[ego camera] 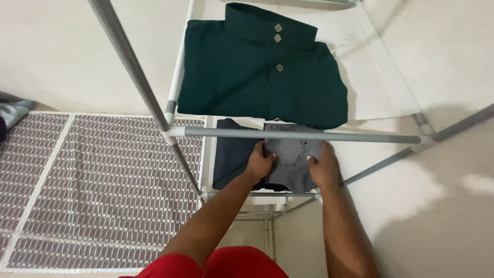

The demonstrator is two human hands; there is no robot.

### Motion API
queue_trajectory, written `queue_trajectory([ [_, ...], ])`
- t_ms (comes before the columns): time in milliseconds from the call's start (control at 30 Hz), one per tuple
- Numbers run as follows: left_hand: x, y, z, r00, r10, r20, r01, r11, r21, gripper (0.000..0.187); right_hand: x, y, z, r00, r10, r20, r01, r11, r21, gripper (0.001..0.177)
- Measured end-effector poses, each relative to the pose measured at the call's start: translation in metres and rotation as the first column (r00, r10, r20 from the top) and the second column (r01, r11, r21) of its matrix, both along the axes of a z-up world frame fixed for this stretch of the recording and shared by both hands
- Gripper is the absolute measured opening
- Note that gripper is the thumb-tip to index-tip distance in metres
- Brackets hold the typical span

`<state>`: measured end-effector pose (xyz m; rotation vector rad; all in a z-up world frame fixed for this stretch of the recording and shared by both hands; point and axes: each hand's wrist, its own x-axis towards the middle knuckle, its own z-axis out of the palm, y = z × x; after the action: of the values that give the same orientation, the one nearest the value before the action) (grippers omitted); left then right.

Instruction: The person folds a pair of jeans and a black t-shirt by hand. They place the folded jeans on a metal shelf and then spread the t-shirt on a bed, folding the sides and bottom until it is a compact rectangle.

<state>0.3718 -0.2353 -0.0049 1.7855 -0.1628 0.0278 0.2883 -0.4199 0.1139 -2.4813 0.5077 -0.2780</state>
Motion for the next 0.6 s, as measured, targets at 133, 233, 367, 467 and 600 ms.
queue_trajectory([
  [133, -0.012, 0.003, 0.018, 0.983, -0.051, -0.179, 0.085, 0.979, 0.186, 0.072, 0.001, -0.002, -0.013, 0.986, -0.045, -0.163, 0.044, 0.999, -0.010, 0.069],
  [233, -0.023, 0.004, 0.038, 0.961, -0.080, -0.263, 0.144, 0.962, 0.232, 0.078, 0.008, -0.002, -0.043, 0.992, -0.018, -0.122, -0.005, 0.983, -0.184, 0.062],
  [367, -0.034, 0.001, 0.032, 0.989, -0.138, 0.051, 0.099, 0.877, 0.470, 0.080, 0.010, 0.003, -0.072, 0.994, 0.106, 0.019, -0.086, 0.883, -0.461, 0.059],
  [467, -0.030, 0.000, 0.022, 0.965, -0.245, 0.098, 0.127, 0.758, 0.640, 0.083, 0.014, 0.008, -0.080, 0.974, 0.221, -0.040, -0.211, 0.843, -0.495, 0.066],
  [600, -0.030, 0.012, 0.043, 0.925, -0.369, -0.092, 0.278, 0.489, 0.827, 0.092, 0.015, 0.004, -0.085, 0.961, 0.251, -0.115, -0.276, 0.849, -0.450, 0.072],
])
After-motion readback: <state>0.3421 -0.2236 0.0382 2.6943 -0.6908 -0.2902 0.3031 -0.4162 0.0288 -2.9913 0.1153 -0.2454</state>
